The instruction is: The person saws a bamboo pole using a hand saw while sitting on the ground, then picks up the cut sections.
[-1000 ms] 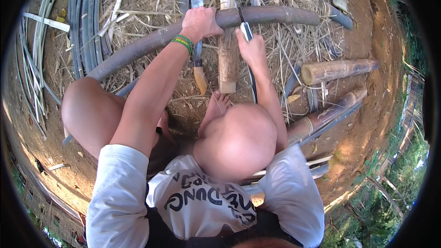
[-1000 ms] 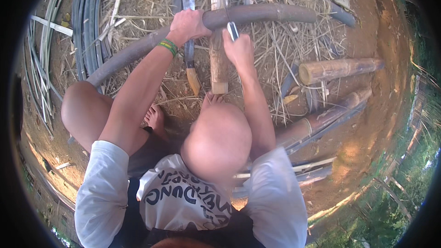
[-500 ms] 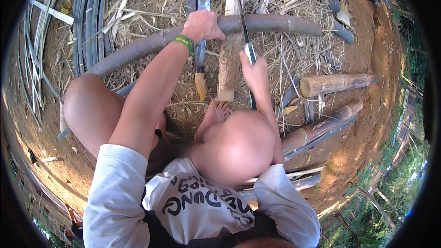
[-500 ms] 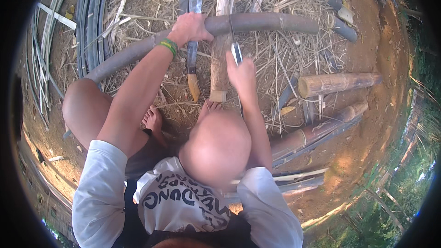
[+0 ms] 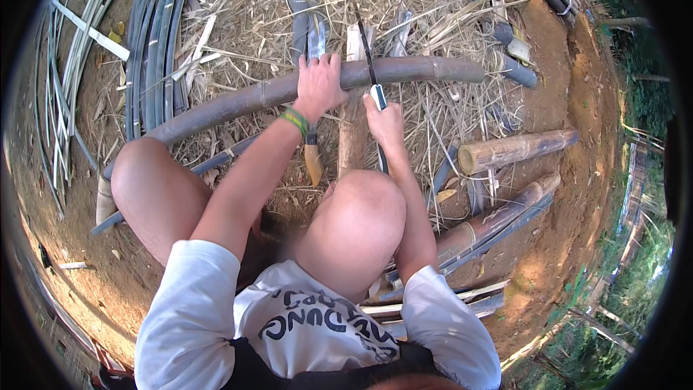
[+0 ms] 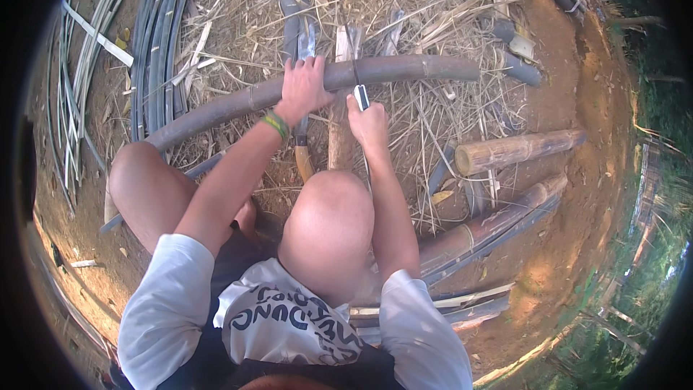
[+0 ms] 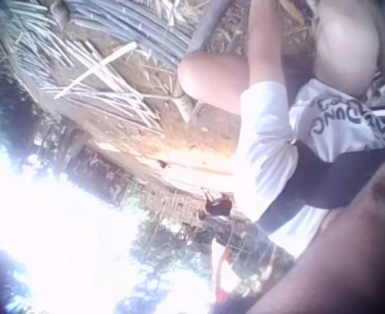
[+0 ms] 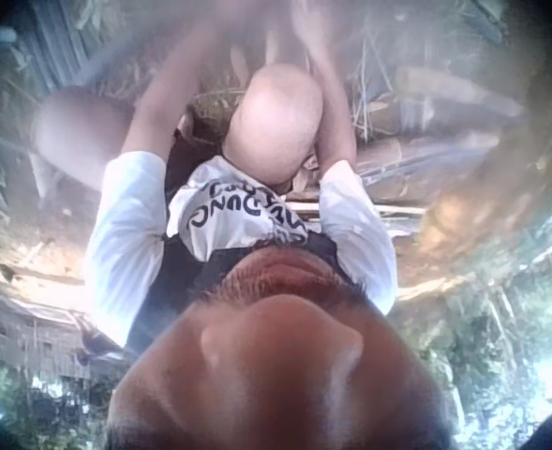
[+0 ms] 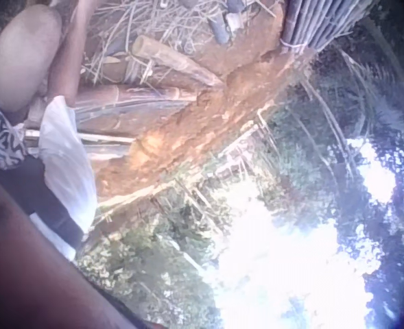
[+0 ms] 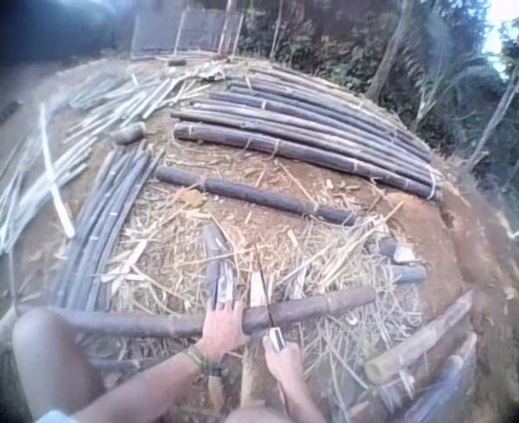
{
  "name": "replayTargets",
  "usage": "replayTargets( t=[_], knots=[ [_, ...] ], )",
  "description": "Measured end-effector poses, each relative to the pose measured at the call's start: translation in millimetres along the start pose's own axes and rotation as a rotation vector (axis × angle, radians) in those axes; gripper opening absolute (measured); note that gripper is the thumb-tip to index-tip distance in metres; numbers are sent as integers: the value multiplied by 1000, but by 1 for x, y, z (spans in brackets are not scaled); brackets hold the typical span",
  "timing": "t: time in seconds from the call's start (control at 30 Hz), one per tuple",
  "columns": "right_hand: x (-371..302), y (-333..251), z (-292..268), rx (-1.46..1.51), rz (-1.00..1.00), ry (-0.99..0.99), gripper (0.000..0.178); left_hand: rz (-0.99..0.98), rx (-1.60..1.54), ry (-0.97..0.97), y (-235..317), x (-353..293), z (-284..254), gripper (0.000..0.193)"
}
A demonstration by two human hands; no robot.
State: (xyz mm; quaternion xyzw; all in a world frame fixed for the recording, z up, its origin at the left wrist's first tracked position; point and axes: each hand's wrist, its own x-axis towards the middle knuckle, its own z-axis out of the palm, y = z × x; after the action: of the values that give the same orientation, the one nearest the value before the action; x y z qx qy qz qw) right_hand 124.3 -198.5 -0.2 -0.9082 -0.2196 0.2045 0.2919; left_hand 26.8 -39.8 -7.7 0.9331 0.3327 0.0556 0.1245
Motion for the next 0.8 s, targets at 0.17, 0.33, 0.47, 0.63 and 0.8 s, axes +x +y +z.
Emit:
replayTargets(
  t=[0.17, 0.33, 0.47, 0.63, 0.8],
  knots=[
    [-14, -28, -8, 6, 63, -121, 55, 94, -25, -44, -23, 5, -2, 70],
    [-43, -20, -22, 68, 118, -99, 58, 227, -91, -175, -19, -10, -5, 67],
    [-36, -21, -13, 28, 84, -18, 60, 180, -77, -164, -12, -6, -1, 74],
    [-34, -14, -7, 18, 80, -21, 60, 34, -84, -174, -1, -15, -4, 75],
    [-69, 7, -25, 59, 72, -79, 57, 30, -99, -287, -2, -9, -16, 77]
  ],
)
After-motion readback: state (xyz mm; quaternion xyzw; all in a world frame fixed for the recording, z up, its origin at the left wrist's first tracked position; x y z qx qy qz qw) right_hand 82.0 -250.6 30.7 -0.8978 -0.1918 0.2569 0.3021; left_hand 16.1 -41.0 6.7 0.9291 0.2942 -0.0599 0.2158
